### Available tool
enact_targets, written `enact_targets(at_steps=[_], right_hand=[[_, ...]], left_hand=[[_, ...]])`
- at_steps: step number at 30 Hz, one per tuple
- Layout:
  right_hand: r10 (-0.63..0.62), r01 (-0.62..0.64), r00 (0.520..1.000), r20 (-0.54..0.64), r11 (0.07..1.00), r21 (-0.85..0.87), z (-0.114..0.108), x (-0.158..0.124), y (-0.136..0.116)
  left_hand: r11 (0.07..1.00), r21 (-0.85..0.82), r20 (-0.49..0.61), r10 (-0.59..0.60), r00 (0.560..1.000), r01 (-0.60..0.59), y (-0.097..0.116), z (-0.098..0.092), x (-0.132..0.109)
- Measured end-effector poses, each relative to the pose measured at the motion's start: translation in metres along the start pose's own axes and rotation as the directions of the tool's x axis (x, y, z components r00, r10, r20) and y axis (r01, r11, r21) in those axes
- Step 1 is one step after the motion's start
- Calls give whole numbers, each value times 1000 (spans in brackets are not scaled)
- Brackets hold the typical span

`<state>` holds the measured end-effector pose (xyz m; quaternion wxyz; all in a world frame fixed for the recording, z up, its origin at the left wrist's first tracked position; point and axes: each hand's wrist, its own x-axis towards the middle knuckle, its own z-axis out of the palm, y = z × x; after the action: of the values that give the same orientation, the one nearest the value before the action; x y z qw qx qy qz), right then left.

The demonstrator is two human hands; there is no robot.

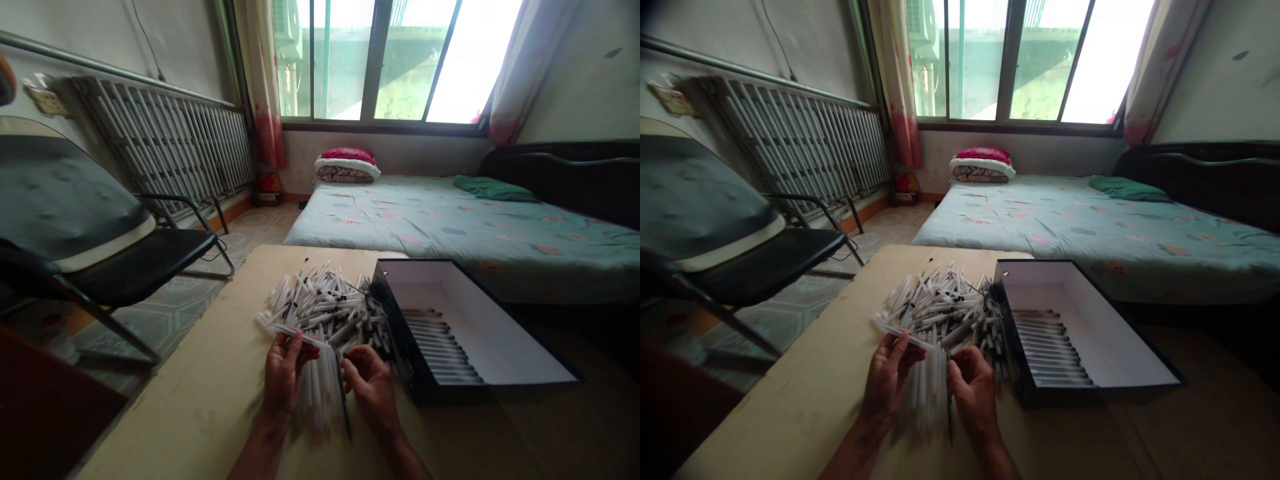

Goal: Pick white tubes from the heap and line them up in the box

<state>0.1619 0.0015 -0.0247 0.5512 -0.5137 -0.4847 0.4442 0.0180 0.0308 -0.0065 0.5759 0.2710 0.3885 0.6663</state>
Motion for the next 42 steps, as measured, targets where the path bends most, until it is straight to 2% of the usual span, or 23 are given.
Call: enact_targets(at_steps=[5,10,13,16,20,25,30,35,38,42], right_hand=[[-100,99,995,-12,992,-83,-3,1,-1],[-21,21,1000,-2,1000,7,-5,2,1],[-20,20,1000,-2,1000,15,-5,1,2],[-94,93,995,-11,992,-82,-4,-2,1],[-232,222,973,-7,938,-267,-3,-5,-4],[-327,305,945,-2,885,-353,0,-7,-5],[-271,255,963,0,908,-333,-1,-6,-2],[-335,327,942,31,889,-321,0,-6,-5],[-299,285,954,-7,914,-289,1,-7,-5],[-241,238,970,16,944,-226,2,-7,-4]], left_hand=[[1000,26,5,-7,1000,7,0,1,0],[999,34,5,-6,1000,5,0,2,-1],[999,46,8,-3,1000,3,-1,2,0],[998,62,8,3,1000,-3,-2,2,-1],[995,101,14,7,1000,-8,-2,2,-3],[992,125,23,11,1000,-14,-1,4,-3],[991,137,11,12,1000,-13,0,4,-2],[987,159,32,13,999,-18,0,3,-2],[986,168,43,7,999,-14,0,3,-3],[981,193,84,-18,996,2,-2,3,-4]])
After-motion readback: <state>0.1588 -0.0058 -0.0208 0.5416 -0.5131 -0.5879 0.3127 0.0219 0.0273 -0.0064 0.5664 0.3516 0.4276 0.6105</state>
